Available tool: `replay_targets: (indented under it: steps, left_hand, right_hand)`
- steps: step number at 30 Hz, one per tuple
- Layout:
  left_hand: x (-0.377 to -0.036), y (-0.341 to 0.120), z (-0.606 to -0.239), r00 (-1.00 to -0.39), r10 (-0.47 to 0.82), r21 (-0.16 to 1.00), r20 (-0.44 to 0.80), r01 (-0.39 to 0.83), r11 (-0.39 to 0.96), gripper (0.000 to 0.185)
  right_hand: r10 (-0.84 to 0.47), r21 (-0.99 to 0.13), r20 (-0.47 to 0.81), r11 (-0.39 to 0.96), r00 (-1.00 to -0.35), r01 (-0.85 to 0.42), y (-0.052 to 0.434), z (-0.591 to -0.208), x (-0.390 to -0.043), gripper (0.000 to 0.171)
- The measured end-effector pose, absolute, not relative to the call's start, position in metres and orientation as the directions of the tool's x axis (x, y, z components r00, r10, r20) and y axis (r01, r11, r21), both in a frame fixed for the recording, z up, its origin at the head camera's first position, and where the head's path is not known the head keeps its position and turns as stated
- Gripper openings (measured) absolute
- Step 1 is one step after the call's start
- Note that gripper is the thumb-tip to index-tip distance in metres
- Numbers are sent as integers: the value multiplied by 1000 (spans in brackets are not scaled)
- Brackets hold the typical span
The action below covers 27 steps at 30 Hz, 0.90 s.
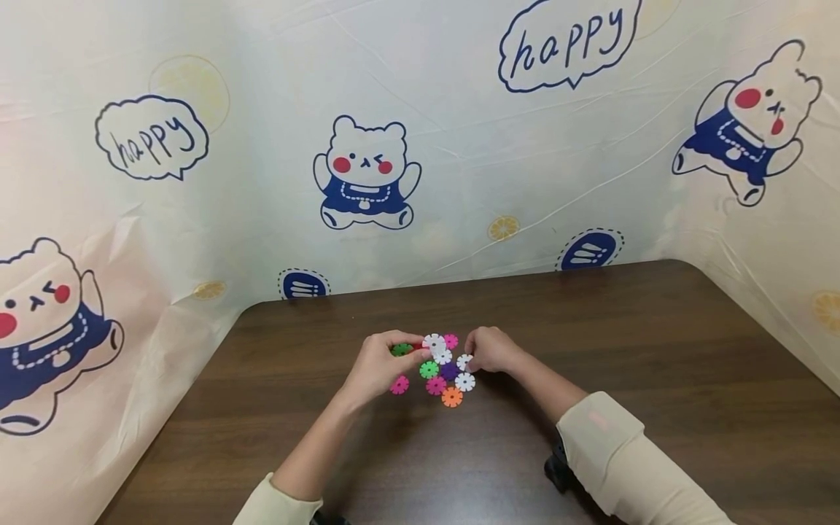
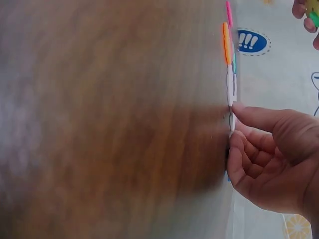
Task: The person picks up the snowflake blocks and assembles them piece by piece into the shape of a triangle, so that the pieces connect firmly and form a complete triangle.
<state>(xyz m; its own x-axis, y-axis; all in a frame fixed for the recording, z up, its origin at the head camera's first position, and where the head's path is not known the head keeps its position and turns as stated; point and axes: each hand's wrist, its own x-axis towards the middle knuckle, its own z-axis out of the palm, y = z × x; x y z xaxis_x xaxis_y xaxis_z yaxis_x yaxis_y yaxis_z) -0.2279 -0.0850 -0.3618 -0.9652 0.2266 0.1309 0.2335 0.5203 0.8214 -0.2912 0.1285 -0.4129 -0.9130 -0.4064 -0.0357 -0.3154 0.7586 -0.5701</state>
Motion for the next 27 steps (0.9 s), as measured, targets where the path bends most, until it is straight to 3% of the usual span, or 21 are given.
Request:
replay_targets:
  steps: [5, 10, 16, 22, 27]
  left_hand:
    - [-228, -85, -363, -960, 229, 830, 158, 255, 497, 26]
    - [-228, -86, -367, -958, 214, 828, 193, 276, 488, 29]
    - [-227, -85, -367, -962, 175, 851, 210, 268, 452, 29]
    - [-226, -82, -368, -963, 145, 864, 226, 267, 427, 30]
    - [-227, -79, -371, -957, 134, 878, 256, 288, 382, 33]
  right_hand:
    - [-387, -624, -17, 724, -922, -293, 132, -411, -287, 15]
    - [-364, -795, -42, 576, -930, -190, 141, -400, -278, 4]
    - [-320, -948, -78, 318, -944, -30, 149, -388, -264, 22]
    - [-312, -994, -100, 69, -945, 83, 143, -380, -251, 29]
    - [-335, -979, -131, -105, -933, 176, 140, -378, -246, 20]
